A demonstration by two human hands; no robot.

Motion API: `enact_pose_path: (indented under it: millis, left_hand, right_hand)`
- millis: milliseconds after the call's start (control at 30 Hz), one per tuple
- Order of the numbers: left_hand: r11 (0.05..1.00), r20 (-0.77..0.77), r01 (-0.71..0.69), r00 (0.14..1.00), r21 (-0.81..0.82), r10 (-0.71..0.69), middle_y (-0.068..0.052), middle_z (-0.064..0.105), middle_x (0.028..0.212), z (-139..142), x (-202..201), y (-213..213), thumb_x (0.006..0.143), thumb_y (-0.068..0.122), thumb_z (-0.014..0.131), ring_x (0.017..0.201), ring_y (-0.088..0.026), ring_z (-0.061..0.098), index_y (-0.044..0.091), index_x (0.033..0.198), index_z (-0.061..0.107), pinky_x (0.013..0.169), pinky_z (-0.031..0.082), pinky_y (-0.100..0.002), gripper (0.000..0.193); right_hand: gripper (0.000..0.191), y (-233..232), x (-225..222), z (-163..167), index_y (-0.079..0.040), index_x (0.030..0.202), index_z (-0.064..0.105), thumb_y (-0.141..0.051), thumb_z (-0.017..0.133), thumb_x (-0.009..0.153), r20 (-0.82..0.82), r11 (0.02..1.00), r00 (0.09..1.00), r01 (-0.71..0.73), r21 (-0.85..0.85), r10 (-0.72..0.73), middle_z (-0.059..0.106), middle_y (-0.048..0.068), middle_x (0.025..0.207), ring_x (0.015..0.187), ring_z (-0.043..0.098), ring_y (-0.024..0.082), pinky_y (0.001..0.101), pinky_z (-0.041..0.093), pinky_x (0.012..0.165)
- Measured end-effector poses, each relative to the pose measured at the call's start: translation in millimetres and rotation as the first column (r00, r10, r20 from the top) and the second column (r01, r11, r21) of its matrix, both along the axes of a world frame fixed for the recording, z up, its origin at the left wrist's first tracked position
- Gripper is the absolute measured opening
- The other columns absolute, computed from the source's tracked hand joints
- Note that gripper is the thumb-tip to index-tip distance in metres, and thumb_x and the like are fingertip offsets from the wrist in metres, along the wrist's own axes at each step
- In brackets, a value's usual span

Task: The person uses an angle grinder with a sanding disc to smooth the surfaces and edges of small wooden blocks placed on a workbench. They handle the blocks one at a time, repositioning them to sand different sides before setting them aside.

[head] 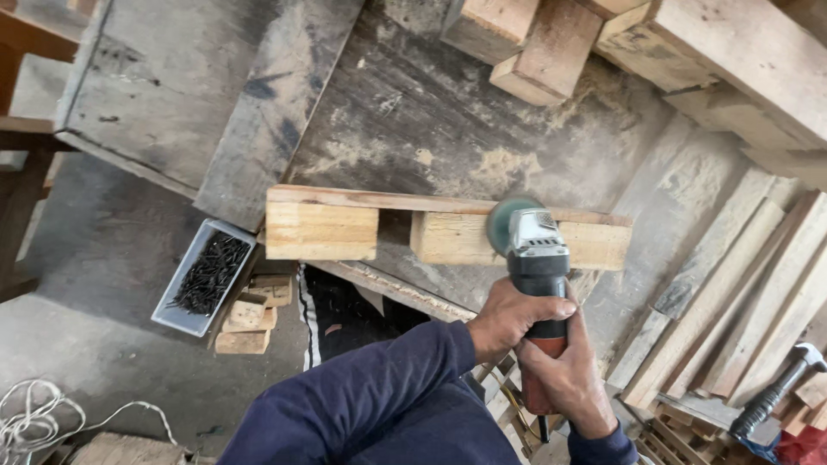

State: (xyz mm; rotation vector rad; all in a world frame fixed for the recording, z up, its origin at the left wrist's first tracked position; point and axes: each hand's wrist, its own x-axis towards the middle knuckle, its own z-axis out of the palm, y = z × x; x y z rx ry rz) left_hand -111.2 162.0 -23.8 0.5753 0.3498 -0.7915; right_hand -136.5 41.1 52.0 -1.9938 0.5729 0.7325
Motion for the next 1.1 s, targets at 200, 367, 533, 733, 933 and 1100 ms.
enact_pose_path:
  millis: [200, 367, 533, 733, 933, 1100]
  left_hand:
    - [0.994, -0.073, -0.113, 0.991, 0.007, 0.114, -0.013, 0.068, 0.097, 6.0, -14.5, 47.7, 0.081, 0.021, 0.08, 0.083, -0.022, 0.071, 0.002, 0.108, 0.063, 0.078, 0.065, -0.041, 0.037]
    - [0.967, -0.108, -0.244, 0.962, 0.072, 0.251, -0.012, 0.069, 0.097, 13.8, -33.5, 115.9, 0.082, 0.017, 0.08, 0.085, -0.02, 0.071, 0.002, 0.107, 0.065, 0.08, 0.063, -0.038, 0.033]
    - [0.942, -0.088, -0.304, 0.944, 0.143, 0.318, -0.011, 0.07, 0.096, 22.9, -50.9, 173.4, 0.083, 0.014, 0.078, 0.085, -0.019, 0.07, -0.001, 0.107, 0.067, 0.079, 0.061, -0.038, 0.031]
    - [0.933, -0.086, -0.288, 0.946, 0.215, 0.311, -0.01, 0.071, 0.096, 27.8, -60.2, 214.9, 0.082, 0.015, 0.079, 0.085, -0.018, 0.07, 0.0, 0.106, 0.069, 0.079, 0.061, -0.035, 0.03]
    - [0.923, -0.051, -0.34, 0.934, 0.179, 0.354, -0.01, 0.07, 0.097, 23.2, -64.3, 242.4, 0.084, 0.015, 0.079, 0.086, -0.017, 0.069, -0.002, 0.109, 0.068, 0.08, 0.06, -0.035, 0.032]
    - [0.92, -0.186, -0.308, 0.916, 0.243, 0.356, -0.01, 0.071, 0.094, 36.0, -73.2, 251.1, 0.079, 0.014, 0.079, 0.083, -0.019, 0.071, 0.0, 0.107, 0.067, 0.078, 0.062, -0.037, 0.034]
  right_hand:
    - [0.109, 55.5, -2.2, 5.3, -0.009, 0.163, 0.016, -0.008, 0.071, 0.069, -0.038, 0.997, 0.999, 0.003, 0.08, 0.0, 0.063, 0.017, 0.117, 0.094, 0.07, 0.023, 0.0363, 0.062, 0.076]
    - [0.108, 118.2, -1.3, 10.8, -0.009, 0.163, 0.015, -0.012, 0.072, 0.071, -0.102, 0.982, 0.982, -0.144, 0.119, 0.157, 0.064, 0.018, 0.115, 0.095, 0.07, 0.023, 0.0361, 0.061, 0.078]
    - [0.108, 171.4, -9.0, 14.8, -0.006, 0.16, 0.012, -0.016, 0.07, 0.07, -0.076, 0.953, 0.965, -0.232, 0.197, 0.251, 0.064, 0.016, 0.114, 0.096, 0.071, 0.021, 0.0356, 0.062, 0.08]
    - [0.099, 217.6, -17.4, 23.4, -0.004, 0.156, 0.024, -0.016, 0.073, 0.071, -0.195, 0.971, 0.961, -0.164, 0.174, 0.197, 0.066, 0.018, 0.11, 0.092, 0.069, 0.024, 0.0394, 0.061, 0.077]
    - [0.107, 241.5, -12.6, 23.3, -0.008, 0.16, 0.013, -0.017, 0.071, 0.071, -0.111, 0.944, 0.948, -0.274, 0.185, 0.297, 0.065, 0.017, 0.114, 0.096, 0.072, 0.024, 0.0365, 0.062, 0.081]
    - [0.114, 246.8, -15.6, 29.5, -0.015, 0.166, 0.012, -0.021, 0.071, 0.069, -0.172, 0.92, 0.906, -0.368, 0.135, 0.387, 0.069, 0.017, 0.115, 0.1, 0.075, 0.026, 0.0355, 0.062, 0.085]
